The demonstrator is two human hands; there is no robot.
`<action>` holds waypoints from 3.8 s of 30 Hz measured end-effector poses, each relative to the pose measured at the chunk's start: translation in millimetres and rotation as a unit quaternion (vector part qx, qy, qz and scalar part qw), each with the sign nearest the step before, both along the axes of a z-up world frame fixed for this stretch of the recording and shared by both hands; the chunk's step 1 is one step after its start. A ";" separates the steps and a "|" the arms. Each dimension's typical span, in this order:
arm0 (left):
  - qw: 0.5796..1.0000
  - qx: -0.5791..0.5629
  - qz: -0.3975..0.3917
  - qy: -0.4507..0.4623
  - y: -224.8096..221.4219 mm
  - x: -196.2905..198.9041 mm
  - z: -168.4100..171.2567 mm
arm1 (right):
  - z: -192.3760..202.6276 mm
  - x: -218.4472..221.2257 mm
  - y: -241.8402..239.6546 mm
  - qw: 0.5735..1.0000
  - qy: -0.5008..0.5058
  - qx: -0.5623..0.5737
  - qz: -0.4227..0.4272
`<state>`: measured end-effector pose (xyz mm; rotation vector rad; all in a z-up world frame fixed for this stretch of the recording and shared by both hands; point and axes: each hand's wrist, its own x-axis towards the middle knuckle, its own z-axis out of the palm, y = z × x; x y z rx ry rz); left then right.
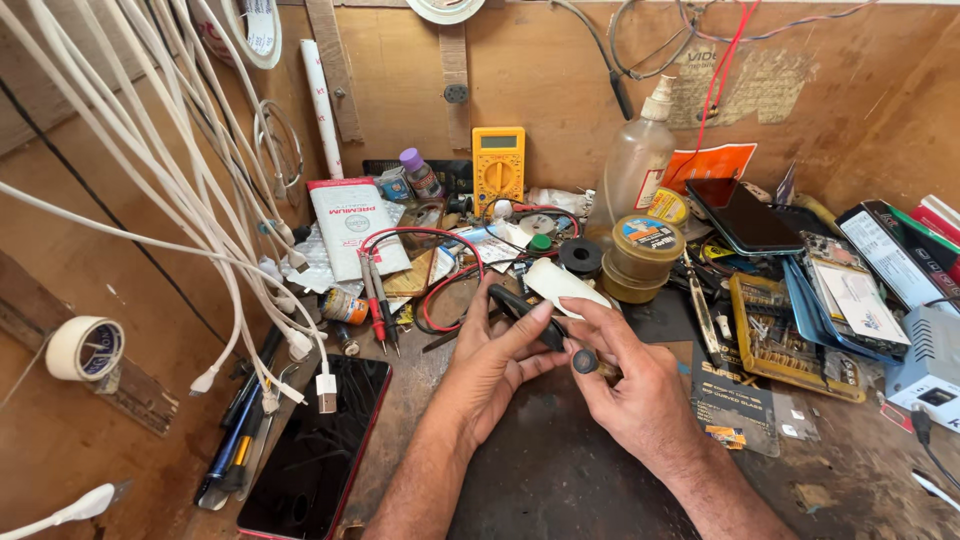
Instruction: The person disassembles a small mobile phone by hand, removing the battery and casing, and then uses a small screwdriver to remove screws from the internal circuit board.
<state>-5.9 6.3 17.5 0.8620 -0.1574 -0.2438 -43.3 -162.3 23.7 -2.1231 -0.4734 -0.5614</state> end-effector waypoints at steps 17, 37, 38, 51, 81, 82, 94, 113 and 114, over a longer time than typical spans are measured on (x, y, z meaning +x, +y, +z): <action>1.000 -0.023 0.006 -0.008 3.2 2.3 -5.4 | -2.9 5.4 -1.8 0.999 0.021 0.024 -0.016; 0.991 0.086 -0.008 -0.106 -0.3 0.6 -13.2 | 33.2 21.2 4.3 0.985 0.171 0.030 0.007; 0.990 0.088 -0.011 -0.107 0.1 0.9 -11.8 | 37.0 22.2 5.5 0.984 0.178 0.022 0.003; 0.982 0.158 -0.010 -0.106 -0.7 1.6 -9.3 | 58.3 27.1 15.2 0.970 0.240 -0.024 0.003; 0.992 0.108 0.040 -0.056 -2.8 6.5 -14.7 | -1.8 15.0 -0.2 0.966 0.216 0.139 -0.037; 0.991 0.117 0.048 -0.054 -3.4 6.1 -15.3 | -2.8 15.1 -0.5 0.962 0.228 0.146 -0.027; 0.991 0.113 0.037 -0.068 -1.4 3.2 -15.1 | 5.4 11.4 -1.8 0.952 0.255 0.168 -0.003; 0.998 0.033 0.049 -0.025 -1.6 3.3 -12.1 | -2.2 22.4 -31.8 0.793 0.374 0.475 0.078; 0.998 0.019 0.061 -0.019 -2.1 5.5 -14.8 | -2.2 22.4 -32.7 0.790 0.372 0.480 0.087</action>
